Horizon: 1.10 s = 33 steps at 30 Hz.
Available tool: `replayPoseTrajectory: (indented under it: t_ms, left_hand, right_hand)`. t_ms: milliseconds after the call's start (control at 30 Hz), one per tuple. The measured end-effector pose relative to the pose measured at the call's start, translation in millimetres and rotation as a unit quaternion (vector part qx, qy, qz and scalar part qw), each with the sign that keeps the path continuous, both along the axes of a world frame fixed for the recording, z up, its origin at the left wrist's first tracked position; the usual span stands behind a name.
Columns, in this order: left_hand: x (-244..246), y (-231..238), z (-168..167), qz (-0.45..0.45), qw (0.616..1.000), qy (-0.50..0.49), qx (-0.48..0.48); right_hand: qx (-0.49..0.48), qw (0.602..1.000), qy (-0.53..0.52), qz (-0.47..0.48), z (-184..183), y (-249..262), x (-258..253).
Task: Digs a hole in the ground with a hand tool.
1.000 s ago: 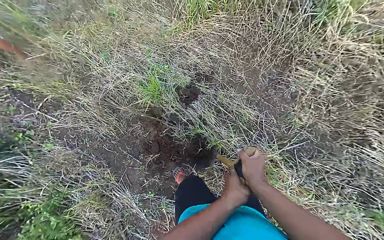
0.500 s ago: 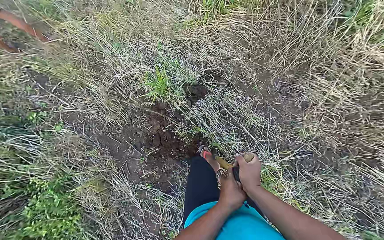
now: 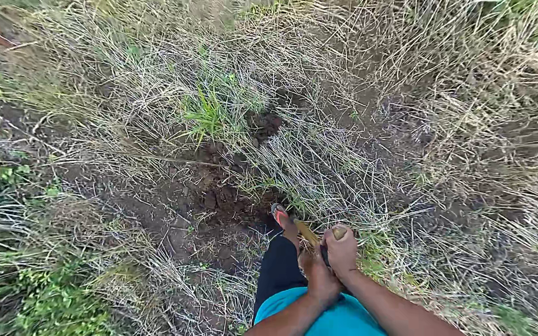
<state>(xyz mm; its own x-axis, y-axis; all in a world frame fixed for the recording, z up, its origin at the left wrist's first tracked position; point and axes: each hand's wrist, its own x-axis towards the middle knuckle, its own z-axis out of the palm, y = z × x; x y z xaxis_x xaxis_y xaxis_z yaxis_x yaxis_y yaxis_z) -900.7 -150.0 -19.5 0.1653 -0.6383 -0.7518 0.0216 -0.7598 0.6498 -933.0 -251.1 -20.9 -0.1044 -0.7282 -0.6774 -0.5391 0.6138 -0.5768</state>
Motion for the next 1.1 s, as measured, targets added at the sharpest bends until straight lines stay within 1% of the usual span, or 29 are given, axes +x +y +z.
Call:
replayPoseTrajectory:
  t_ms: [100,167,267,333,400,433,533,633,733,833,967,1033,1100]
  left_hand:
    - [-24.8,3.2,2.4,0.002,1.000,0.009,-0.003]
    - [-51.6,-1.9,-1.2,-0.003,1.000,0.028,-0.009]
    - [-111.4,-7.2,-13.6,-0.044,0.995,0.086,-0.010]
    - [-149.8,-12.3,-26.9,-0.057,0.994,0.083,-0.030]
    - [-170.5,-17.5,-34.0,-0.049,0.995,0.073,-0.046]
    - [-173.0,-17.5,-34.0,-0.038,0.995,0.073,-0.053]
    - [-151.2,-9.6,-25.5,-0.010,0.996,0.057,-0.062]
    - [-100.2,10.8,-9.7,0.009,0.998,0.041,-0.047]
    - [-52.1,24.1,0.7,-0.013,1.000,0.005,-0.006]
    - [-28.0,21.4,-2.0,-0.015,1.000,0.002,-0.018]
    - [-11.8,9.5,-4.1,-0.021,0.999,0.015,-0.019]
    - [-1.4,9.6,-7.1,-0.017,0.999,0.030,-0.039]
    - [10.6,9.6,-14.1,-0.022,0.998,0.019,-0.053]
  right_hand:
    - [-0.017,1.000,-0.017,0.005,-1.4,4.5,-26.2]
    - [-0.029,0.999,-0.015,0.019,-5.2,-0.6,-56.1]
    - [-0.028,0.998,0.037,0.037,-17.1,-6.8,-126.2]
    - [-0.033,0.995,0.083,0.040,-27.0,-13.8,-164.1]
    - [-0.033,0.994,0.098,0.047,-30.8,-21.5,-180.3]
    - [-0.030,0.993,0.101,0.050,-28.7,-22.9,-180.2]
    - [-0.019,0.997,0.072,0.038,-16.2,-16.4,-151.1]
    - [0.013,1.000,0.027,0.005,-1.3,4.8,-96.9]
    - [0.002,0.999,-0.001,-0.043,1.7,25.7,-52.2]
    - [-0.002,0.998,0.000,-0.058,0.6,23.3,-28.6]
    - [-0.003,0.998,0.001,-0.067,0.4,11.6,-11.8]
    - [-0.009,0.998,0.018,-0.052,-2.9,10.5,-2.0]
    - [-0.005,0.999,0.030,-0.028,-8.8,7.3,11.5]
